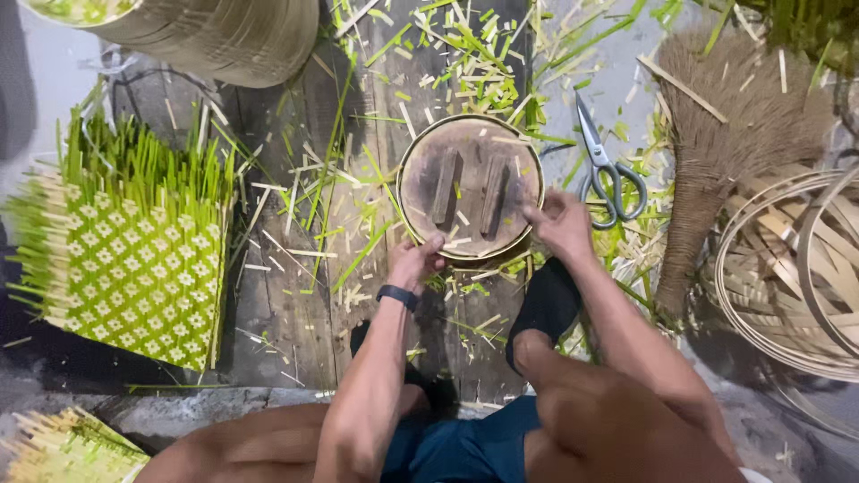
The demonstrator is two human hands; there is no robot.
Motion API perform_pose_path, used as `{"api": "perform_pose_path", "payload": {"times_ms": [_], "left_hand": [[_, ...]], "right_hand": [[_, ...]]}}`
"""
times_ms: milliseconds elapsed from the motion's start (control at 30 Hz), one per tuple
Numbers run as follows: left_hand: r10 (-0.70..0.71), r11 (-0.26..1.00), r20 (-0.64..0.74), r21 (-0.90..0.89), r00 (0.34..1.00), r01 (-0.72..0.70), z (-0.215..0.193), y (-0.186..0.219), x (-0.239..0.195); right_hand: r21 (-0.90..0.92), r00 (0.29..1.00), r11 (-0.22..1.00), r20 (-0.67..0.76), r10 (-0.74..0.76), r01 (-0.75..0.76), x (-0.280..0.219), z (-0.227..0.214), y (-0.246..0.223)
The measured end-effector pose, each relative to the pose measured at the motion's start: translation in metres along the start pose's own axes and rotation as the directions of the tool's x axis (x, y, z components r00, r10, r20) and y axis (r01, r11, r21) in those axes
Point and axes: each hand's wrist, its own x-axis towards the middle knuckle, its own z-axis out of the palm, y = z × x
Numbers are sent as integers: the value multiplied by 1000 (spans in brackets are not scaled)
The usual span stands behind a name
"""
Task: The person trims excess bamboo strips from woven circular mats using shears. They repeatedly place a circular frame on a woven mat, cut the overhanging strips flush with the frame, and stack the finished pieces.
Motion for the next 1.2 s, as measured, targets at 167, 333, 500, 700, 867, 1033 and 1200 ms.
{"api": "perform_pose_path", "payload": {"times_ms": [167, 333, 500, 700, 867, 1033, 1200], "left_hand": [[709, 544, 174, 481, 683, -687, 13, 71, -62], [850, 351, 343, 201, 401, -915, 50, 107, -97], [708, 583, 68, 506, 703, -636, 49, 102, -50], [537, 829, -227, -41, 813, -558, -8, 134, 7], [500, 803, 63, -408, 864, -435, -30, 147, -22], [292, 933, 116, -251, 949, -257, -14, 94, -40], [233, 958, 64, -183, 970, -218, 7, 32, -38]], "right_hand": [[501, 934, 794, 271, 234, -344, -5, -2, -76], [827, 877, 292, 460, 139, -480, 4, 24, -88], [849, 876, 221, 477, 69, -480, 7, 10, -27], [892, 891, -24, 448, -71, -451, -32, -32, 10], [846, 860, 162, 510, 27, -507, -31, 27, -18], [801, 792, 97, 599, -118, -591, -34, 55, -6], [595, 859, 642, 464, 217, -484, -47, 44, 12]]}}
